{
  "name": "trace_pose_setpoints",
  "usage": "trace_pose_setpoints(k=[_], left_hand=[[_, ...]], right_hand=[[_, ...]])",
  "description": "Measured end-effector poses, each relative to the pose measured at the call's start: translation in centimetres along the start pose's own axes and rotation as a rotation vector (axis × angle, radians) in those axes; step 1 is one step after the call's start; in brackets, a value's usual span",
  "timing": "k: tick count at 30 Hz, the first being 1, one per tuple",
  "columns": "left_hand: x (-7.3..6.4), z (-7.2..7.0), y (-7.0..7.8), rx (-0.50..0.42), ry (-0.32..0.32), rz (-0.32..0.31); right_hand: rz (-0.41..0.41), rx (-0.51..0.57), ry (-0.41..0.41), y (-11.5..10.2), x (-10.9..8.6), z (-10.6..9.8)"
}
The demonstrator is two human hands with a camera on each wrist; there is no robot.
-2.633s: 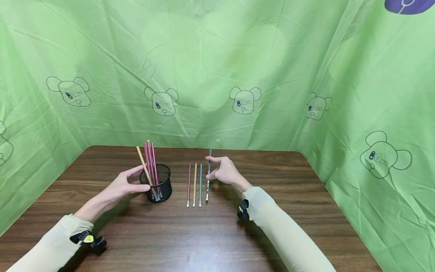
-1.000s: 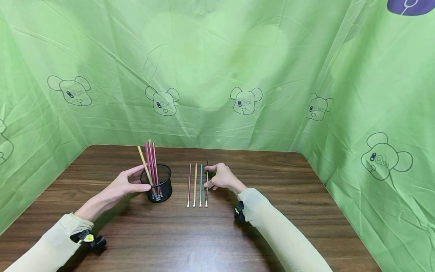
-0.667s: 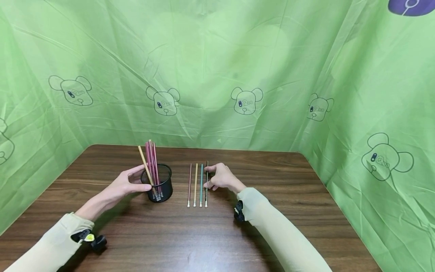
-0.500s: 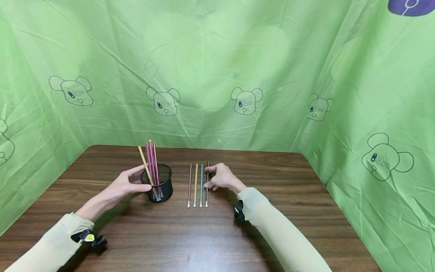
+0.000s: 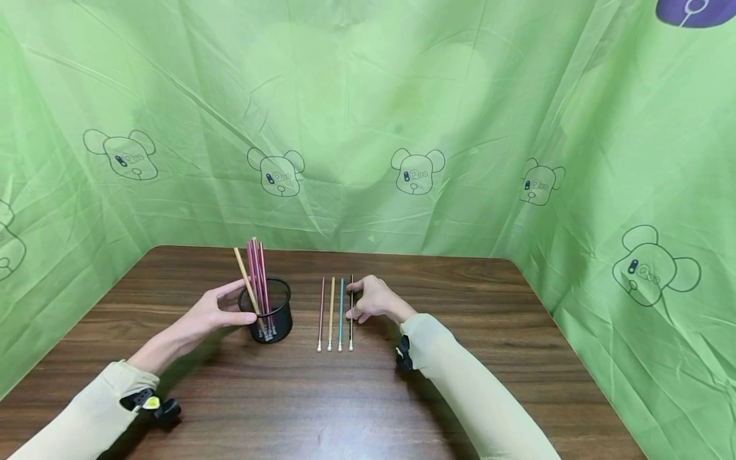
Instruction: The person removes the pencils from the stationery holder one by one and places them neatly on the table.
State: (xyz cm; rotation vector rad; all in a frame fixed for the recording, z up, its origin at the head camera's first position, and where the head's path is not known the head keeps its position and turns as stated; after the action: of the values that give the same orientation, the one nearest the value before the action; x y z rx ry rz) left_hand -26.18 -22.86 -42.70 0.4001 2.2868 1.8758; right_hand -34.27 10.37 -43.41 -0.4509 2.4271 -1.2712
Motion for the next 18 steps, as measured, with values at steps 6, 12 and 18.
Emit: trace_pose_setpoints(k=[6, 12, 18], left_hand=[[0.01, 0.06, -0.03, -0.001, 0.001, -0.011], [-0.03, 0.01, -0.04, 0.001, 0.002, -0.006], [-0.04, -0.07, 0.00, 0.003, 0.004, -0.001]], right_hand=[[0.000, -0.102, -0.005, -0.37, 0.12, -0.01], [-0.004, -0.139, -0.003, -0.40, 0.19, -0.02], [-0.022, -0.113, -0.003, -0.38, 0.09, -0.14]])
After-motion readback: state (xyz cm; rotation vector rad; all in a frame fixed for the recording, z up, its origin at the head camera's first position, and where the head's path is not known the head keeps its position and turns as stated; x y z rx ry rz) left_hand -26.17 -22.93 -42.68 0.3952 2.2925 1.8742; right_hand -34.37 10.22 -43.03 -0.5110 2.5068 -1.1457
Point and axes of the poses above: each hand's wrist, its own x-axis towards the middle knuckle, its own z-axis out of the palm, y = z × x, the point moved 5 cm from there along x, towards the middle knuckle
